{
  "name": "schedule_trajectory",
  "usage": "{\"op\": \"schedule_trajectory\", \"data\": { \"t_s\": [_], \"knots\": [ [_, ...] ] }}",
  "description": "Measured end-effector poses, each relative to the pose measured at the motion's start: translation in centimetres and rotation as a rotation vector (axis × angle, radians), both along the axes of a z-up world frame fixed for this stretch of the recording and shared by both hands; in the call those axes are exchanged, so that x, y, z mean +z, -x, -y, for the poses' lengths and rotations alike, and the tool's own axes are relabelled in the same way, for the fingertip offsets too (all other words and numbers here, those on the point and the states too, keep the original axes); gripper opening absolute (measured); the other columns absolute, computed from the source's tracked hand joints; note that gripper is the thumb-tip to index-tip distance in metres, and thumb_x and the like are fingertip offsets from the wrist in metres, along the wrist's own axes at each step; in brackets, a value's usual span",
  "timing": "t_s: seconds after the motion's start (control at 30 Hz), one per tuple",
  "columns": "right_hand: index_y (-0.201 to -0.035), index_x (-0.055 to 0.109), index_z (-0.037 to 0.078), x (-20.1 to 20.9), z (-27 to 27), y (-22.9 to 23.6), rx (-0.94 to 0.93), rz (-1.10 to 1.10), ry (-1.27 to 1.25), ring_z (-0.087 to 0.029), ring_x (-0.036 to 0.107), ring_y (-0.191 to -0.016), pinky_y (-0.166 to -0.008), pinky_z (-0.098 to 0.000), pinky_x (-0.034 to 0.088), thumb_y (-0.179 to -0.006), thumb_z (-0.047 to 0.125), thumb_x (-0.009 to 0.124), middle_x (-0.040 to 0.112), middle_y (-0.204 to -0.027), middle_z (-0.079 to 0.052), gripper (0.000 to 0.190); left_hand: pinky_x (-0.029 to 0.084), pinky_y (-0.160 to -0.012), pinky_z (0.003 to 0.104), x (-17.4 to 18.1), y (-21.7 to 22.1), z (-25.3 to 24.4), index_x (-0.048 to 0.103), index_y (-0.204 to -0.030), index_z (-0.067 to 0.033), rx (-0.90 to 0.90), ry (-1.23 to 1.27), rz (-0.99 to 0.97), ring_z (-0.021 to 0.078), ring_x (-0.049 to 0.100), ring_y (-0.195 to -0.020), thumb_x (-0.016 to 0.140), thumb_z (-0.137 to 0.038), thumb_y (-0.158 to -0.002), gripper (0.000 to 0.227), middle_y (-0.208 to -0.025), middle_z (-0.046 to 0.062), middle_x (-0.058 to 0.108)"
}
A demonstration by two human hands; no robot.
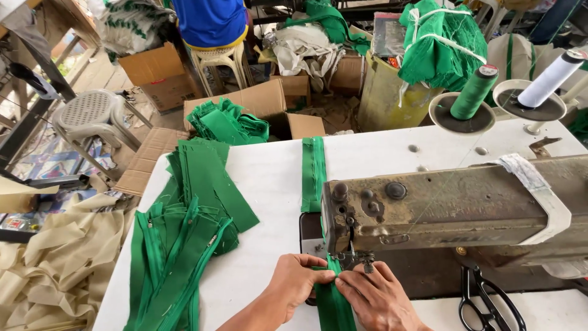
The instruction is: Sewing green fabric strips using an industrial sewing machine in a factory setting
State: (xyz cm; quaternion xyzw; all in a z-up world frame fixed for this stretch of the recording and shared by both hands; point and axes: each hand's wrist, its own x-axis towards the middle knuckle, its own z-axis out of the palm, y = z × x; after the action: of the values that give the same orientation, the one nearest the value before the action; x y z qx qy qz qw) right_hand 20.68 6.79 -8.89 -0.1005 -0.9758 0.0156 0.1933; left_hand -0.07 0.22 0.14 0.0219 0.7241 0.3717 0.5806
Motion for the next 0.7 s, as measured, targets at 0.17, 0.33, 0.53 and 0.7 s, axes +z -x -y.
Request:
{"op": "schedule_trajectory", "data": {
  "t_s": [0.17, 0.33, 0.53, 0.7],
  "knots": [
    [-0.111, 0.069, 0.002, 4.6, 0.5, 1.9, 0.065, -0.082, 0.1, -0.031, 0.057, -0.101, -0.075, -0.0474, 0.041, -0.099, 0.002, 0.055, 0.067, -0.112, -0.011, 0.019, 0.056, -0.079, 0.025, -2.1, -0.1, 0.6, 0.083, -0.089, -0.027, -0.426, -0.043, -0.539, 0.0065, 0.073, -0.086, 0.09, -0.033, -0.073, 0.018, -0.089, -0.006, 0.082],
    [-0.114, 0.07, 0.004, 5.0, 1.1, 1.6, 0.039, -0.027, 0.164, -0.031, 0.053, -0.081, -0.076, -0.0479, 0.038, -0.094, -0.008, 0.059, 0.063, -0.12, -0.01, 0.026, 0.056, -0.075, 0.029, 0.2, -0.4, 0.8, 0.082, -0.095, -0.0227, -0.542, -0.054, -0.584, 0.0109, 0.074, -0.088, 0.081, -0.034, -0.084, 0.015, -0.092, -0.004, 0.082],
    [-0.123, 0.071, 0.002, 5.0, 2.2, 1.2, -0.023, 0.033, 0.149, -0.032, 0.053, -0.116, -0.092, -0.0501, 0.042, -0.094, -0.004, 0.062, 0.065, -0.134, -0.012, 0.031, 0.051, -0.068, 0.029, -0.5, -0.4, 1.2, 0.081, -0.104, -0.0201, -0.566, -0.054, -0.567, 0.0126, 0.069, -0.076, 0.067, -0.029, -0.094, 0.02, -0.093, -0.004, 0.082],
    [-0.126, 0.071, 0.004, 3.7, 2.0, 0.7, -0.006, 0.182, 0.005, -0.033, 0.055, -0.115, -0.094, -0.0471, 0.039, -0.095, 0.008, 0.057, 0.061, -0.141, -0.014, 0.034, 0.058, -0.075, 0.032, -4.0, 0.0, 3.5, 0.076, -0.106, -0.0211, -0.439, -0.266, -0.945, 0.0129, 0.074, -0.077, 0.084, -0.027, -0.08, 0.027, -0.093, -0.007, 0.078]
  ]
}}
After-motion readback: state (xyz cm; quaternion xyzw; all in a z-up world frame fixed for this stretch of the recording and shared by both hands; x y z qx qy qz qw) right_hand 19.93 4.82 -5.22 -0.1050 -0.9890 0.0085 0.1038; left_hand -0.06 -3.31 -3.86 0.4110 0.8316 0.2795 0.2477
